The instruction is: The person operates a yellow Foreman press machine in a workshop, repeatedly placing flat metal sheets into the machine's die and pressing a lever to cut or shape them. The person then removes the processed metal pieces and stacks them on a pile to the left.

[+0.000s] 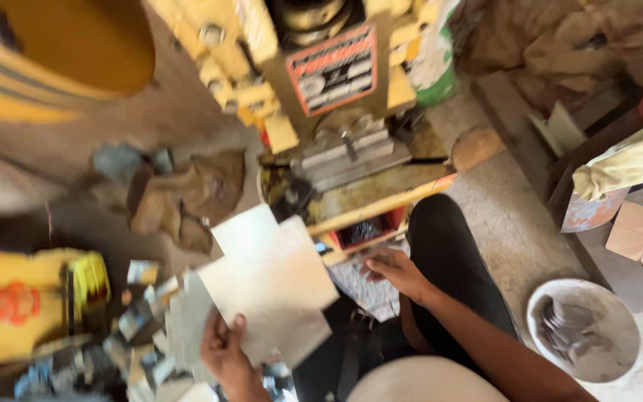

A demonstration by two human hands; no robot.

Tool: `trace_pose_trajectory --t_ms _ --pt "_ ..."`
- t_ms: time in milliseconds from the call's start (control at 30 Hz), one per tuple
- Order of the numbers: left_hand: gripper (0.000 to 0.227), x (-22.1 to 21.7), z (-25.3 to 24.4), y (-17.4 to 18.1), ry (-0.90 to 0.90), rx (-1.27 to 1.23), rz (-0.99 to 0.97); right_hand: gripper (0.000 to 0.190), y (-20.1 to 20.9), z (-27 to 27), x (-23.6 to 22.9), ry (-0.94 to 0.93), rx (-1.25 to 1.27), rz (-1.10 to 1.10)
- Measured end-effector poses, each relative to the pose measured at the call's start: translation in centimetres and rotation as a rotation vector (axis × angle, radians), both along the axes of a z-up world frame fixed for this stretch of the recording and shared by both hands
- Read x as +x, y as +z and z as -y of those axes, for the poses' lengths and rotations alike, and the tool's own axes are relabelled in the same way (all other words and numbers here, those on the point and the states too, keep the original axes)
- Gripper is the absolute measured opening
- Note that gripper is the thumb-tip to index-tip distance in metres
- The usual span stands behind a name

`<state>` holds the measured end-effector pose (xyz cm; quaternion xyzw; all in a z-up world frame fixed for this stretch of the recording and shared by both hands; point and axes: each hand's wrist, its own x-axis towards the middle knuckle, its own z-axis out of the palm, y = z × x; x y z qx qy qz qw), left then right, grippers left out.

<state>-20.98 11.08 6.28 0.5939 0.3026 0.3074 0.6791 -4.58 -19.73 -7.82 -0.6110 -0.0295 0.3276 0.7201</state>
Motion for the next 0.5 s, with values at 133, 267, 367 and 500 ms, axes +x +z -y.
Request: trace_pose_trajectory --t_ms 133,267,367,500 --pt "0.064 2.8 2.9 -3.0 -0.125 -0.235 0.067 0.027 0.8 2.3 0.7 -0.119 -0.059 -0.069" --pt "0.066 5.7 6.3 -3.3 -0.267 -0.335 -0.005 0.034 2.0 4.7 1.4 -0.129 -0.022 -0.135" --pt "0.063 7.4 8.0 -2.3 -0.399 -0.424 0.045 0.047 4.1 6.1 1.4 -0.007 0.039 -0.2" --pt "0.059 8.7 8.5 -1.4 -0.502 -0.394 0.06 0.067 6.1 7.8 1.6 0.245 0.144 -0.322"
